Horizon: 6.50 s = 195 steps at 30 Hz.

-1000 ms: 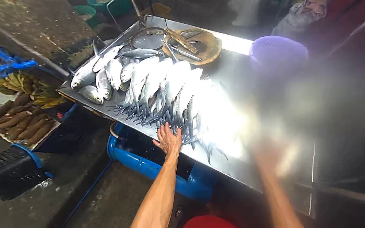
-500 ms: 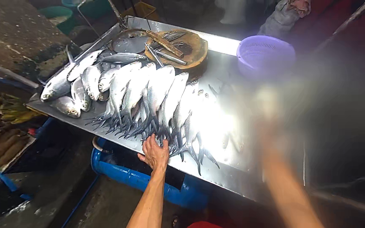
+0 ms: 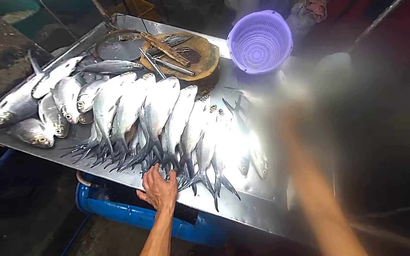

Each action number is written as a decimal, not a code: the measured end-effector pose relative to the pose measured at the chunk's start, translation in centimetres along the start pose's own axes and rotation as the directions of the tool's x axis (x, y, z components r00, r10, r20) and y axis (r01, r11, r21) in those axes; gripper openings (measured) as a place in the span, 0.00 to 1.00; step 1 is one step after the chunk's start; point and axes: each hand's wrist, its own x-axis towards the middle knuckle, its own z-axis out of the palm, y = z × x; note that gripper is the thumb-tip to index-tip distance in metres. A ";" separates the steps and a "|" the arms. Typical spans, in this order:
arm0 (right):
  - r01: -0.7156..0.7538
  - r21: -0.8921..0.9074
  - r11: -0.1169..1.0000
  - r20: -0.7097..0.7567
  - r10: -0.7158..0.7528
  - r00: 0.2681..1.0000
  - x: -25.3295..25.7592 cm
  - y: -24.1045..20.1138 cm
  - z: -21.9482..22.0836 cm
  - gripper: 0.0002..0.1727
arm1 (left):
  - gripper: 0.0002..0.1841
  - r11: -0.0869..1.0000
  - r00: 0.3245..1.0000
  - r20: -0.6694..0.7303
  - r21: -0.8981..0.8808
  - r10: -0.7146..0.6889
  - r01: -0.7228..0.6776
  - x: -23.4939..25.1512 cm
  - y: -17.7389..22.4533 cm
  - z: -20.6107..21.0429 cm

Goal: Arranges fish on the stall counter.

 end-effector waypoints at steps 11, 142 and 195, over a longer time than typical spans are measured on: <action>0.020 0.100 0.995 0.189 -0.039 0.981 -5.7 -8.2 -2.6 0.40 | 0.34 0.999 0.999 0.043 0.034 -0.005 0.003 0.3 0.2 -0.2; -0.248 -0.111 0.962 -0.014 0.248 0.969 -35.6 -1.0 -3.9 0.25 | 0.43 0.976 0.793 0.579 -0.200 0.190 -0.088 -15.7 17.3 4.4; -0.373 -0.199 0.906 0.014 0.384 0.923 -35.0 -1.5 -3.9 0.22 | 0.12 0.210 0.445 -0.146 -0.726 0.883 -0.655 -4.1 24.7 -16.6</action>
